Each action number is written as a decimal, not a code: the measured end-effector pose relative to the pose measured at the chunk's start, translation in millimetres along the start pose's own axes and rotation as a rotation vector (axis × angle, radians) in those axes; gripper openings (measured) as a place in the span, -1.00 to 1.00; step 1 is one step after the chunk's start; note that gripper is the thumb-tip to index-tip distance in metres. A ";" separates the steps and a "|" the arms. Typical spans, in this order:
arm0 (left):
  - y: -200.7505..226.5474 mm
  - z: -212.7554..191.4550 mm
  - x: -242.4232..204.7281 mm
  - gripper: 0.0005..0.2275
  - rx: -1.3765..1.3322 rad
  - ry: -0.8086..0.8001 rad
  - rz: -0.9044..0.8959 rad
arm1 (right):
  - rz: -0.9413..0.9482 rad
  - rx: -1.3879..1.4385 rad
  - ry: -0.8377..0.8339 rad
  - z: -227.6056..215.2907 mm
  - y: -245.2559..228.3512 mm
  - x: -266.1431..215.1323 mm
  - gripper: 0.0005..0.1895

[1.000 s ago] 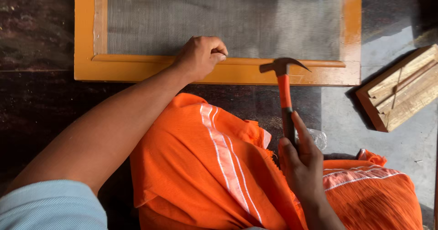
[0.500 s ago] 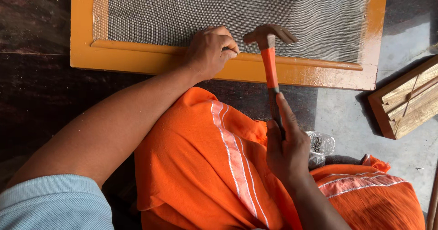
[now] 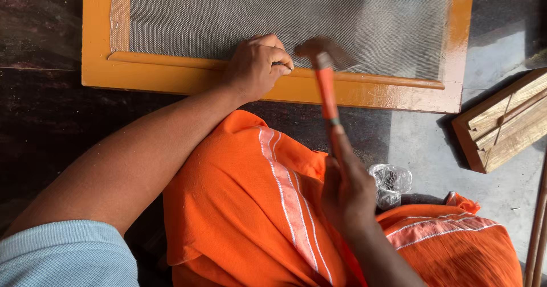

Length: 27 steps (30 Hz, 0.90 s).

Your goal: The person secures a metal mesh screen to a yellow wooden frame by hand-hammering small nails along the perimeter. They repeatedly pick up nails, position them, and hammer them into the frame while sitting on the floor.

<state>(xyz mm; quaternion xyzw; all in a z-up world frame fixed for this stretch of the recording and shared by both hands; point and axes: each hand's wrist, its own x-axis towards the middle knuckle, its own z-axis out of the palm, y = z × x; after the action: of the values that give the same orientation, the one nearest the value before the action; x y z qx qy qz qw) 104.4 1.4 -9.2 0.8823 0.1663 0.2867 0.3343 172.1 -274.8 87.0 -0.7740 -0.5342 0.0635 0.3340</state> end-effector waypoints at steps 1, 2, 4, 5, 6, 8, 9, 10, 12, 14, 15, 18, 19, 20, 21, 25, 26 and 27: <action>0.7 -0.3 0.5 -0.97 0.016 0.001 0.012 | 0.120 -0.040 -0.097 3.1 0.2 0.3 -0.39; 1.6 -0.2 1.3 -0.96 0.005 -0.014 -0.026 | 0.239 -0.079 -0.196 4.0 0.6 0.5 -0.37; 0.6 -0.8 4.0 -0.94 -0.013 -0.044 -0.101 | 0.369 -0.072 -0.209 4.2 1.6 2.8 -0.36; -1.0 -2.0 3.2 -0.95 -0.019 -0.041 -0.070 | 0.434 -0.064 -0.221 3.0 0.9 2.0 -0.36; -3.7 -2.9 3.4 -0.96 -0.024 -0.038 -0.039 | 0.290 -0.003 -0.125 1.3 1.1 1.7 -0.38; -4.8 3.0 -0.4 -0.91 -0.072 -0.069 -0.075 | 0.024 0.111 0.057 -8.7 0.5 -6.9 -0.42; -8.0 2.7 2.0 -0.85 -0.096 -0.085 -0.134 | 0.042 0.126 0.118 -11.3 2.2 -6.9 -0.42; -11.1 2.3 4.2 -0.79 -0.119 -0.101 -0.193 | 0.060 0.142 0.178 -13.4 3.8 -8.0 -0.42; -14.2 4.1 1.2 -0.79 -0.141 -0.042 -0.148 | 0.035 0.249 0.276 -12.6 7.0 -15.9 -0.42; -18.1 3.8 2.0 -0.78 -0.130 -0.001 -0.121 | -0.085 0.435 0.362 -2.5 15.1 -16.7 -0.43; -18.6 4.1 0.7 -0.78 -0.111 0.004 -0.123 | -0.071 0.292 0.238 3.8 19.0 -17.5 -0.36; -18.9 4.6 1.2 -0.76 -0.095 -0.014 -0.165 | -0.014 0.044 0.007 15.5 29.7 -13.8 -0.23; -19.6 4.9 1.9 -0.75 -0.095 -0.029 -0.190 | 0.022 0.087 0.018 16.4 31.8 -12.2 -0.25; -21.0 5.7 3.1 -0.76 -0.100 -0.032 -0.205 | 0.057 0.131 0.028 15.5 32.8 -11.1 -0.26; -21.7 6.0 -1.7 -0.76 -0.105 -0.041 -0.229 | 0.100 0.179 0.030 13.3 30.3 -14.3 -0.28; -26.6 11.2 0.6 -0.80 -0.103 0.001 -0.220 | 0.185 0.338 0.144 -9.5 18.0 -19.6 -0.31; -30.6 8.9 7.6 -0.80 -0.090 0.018 -0.211 | 0.174 0.374 0.200 -11.2 17.0 -14.5 -0.32; -31.1 10.7 4.4 -0.80 -0.087 0.022 -0.221 | 0.131 0.416 0.246 -12.4 14.1 -16.6 -0.32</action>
<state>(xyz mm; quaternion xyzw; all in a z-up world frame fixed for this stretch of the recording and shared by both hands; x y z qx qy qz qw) 111.3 20.7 -35.3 0.8400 0.2533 0.2646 0.4002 181.9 -297.7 84.0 -0.7235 -0.4134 0.0989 0.5439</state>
